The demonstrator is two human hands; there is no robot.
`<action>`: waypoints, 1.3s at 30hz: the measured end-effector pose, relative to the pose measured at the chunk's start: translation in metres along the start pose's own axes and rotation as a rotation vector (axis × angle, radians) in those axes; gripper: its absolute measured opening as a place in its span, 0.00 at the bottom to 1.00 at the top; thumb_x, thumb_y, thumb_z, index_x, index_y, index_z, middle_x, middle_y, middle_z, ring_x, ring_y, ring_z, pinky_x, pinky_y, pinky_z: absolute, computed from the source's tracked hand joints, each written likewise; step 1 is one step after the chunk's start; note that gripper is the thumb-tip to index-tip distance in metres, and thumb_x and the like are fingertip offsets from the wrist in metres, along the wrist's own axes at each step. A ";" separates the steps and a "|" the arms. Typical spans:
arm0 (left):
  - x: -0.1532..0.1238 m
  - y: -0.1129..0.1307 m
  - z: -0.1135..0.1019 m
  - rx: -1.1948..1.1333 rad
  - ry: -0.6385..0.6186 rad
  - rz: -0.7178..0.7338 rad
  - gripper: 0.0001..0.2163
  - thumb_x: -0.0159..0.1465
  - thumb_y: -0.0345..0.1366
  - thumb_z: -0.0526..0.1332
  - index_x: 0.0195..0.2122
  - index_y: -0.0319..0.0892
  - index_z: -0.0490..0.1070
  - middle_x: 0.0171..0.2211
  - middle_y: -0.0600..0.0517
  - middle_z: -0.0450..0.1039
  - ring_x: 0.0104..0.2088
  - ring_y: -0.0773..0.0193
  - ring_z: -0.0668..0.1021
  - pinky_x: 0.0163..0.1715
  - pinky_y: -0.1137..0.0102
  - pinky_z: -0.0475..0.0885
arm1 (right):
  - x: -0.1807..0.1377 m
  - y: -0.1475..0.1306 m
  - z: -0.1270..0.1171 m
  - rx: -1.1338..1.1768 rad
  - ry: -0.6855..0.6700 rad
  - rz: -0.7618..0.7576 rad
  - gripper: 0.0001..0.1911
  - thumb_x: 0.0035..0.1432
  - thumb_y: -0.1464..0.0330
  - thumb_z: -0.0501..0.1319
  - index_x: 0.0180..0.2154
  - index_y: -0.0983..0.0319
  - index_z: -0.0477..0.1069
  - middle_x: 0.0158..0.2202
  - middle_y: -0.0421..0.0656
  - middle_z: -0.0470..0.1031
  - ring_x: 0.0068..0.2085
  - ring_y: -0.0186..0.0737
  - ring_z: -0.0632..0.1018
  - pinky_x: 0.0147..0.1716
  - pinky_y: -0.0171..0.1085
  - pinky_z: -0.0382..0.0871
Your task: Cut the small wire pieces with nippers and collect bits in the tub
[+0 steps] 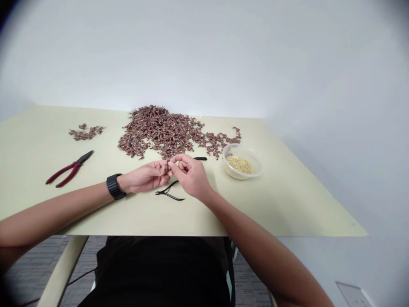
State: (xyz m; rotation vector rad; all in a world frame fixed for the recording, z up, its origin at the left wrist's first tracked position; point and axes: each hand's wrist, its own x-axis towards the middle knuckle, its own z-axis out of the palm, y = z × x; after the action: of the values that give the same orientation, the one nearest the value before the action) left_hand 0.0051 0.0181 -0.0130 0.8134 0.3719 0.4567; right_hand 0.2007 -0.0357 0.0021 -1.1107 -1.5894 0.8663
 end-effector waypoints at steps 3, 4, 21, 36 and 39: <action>0.000 -0.002 -0.001 0.038 0.016 0.009 0.08 0.65 0.34 0.68 0.41 0.37 0.72 0.37 0.49 0.73 0.32 0.73 0.75 0.36 0.78 0.73 | 0.000 -0.002 0.001 -0.020 0.000 0.026 0.16 0.65 0.56 0.62 0.40 0.63 0.74 0.22 0.35 0.56 0.24 0.29 0.58 0.24 0.32 0.51; 0.000 -0.002 -0.001 0.063 0.022 0.023 0.08 0.65 0.35 0.68 0.40 0.37 0.72 0.36 0.49 0.72 0.31 0.73 0.75 0.35 0.78 0.72 | 0.000 -0.002 0.001 -0.013 -0.004 0.041 0.16 0.65 0.56 0.63 0.39 0.64 0.74 0.21 0.35 0.56 0.24 0.30 0.58 0.24 0.32 0.51; 0.003 -0.007 0.004 0.681 0.334 0.387 0.14 0.68 0.46 0.63 0.43 0.39 0.70 0.32 0.49 0.76 0.26 0.69 0.76 0.31 0.73 0.71 | 0.005 0.015 0.003 0.348 -0.028 0.349 0.24 0.57 0.56 0.68 0.47 0.67 0.79 0.28 0.41 0.71 0.21 0.25 0.56 0.19 0.31 0.47; -0.003 -0.001 0.009 1.019 0.519 0.425 0.17 0.69 0.47 0.59 0.39 0.38 0.79 0.25 0.50 0.78 0.25 0.67 0.79 0.27 0.76 0.69 | -0.001 0.008 -0.002 0.003 -0.309 0.249 0.38 0.63 0.65 0.57 0.72 0.69 0.55 0.23 0.36 0.73 0.23 0.29 0.64 0.25 0.30 0.60; -0.003 -0.001 0.008 1.100 0.547 0.436 0.16 0.70 0.46 0.59 0.39 0.39 0.79 0.25 0.51 0.78 0.25 0.67 0.80 0.28 0.76 0.69 | 0.002 0.012 -0.005 -0.067 -0.305 0.214 0.35 0.64 0.64 0.56 0.70 0.67 0.59 0.24 0.36 0.72 0.23 0.30 0.64 0.25 0.30 0.59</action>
State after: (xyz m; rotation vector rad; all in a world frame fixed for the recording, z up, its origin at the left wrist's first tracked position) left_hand 0.0070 0.0109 -0.0083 1.8630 1.0029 0.9070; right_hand 0.2086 -0.0301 -0.0070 -1.2582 -1.7792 1.1775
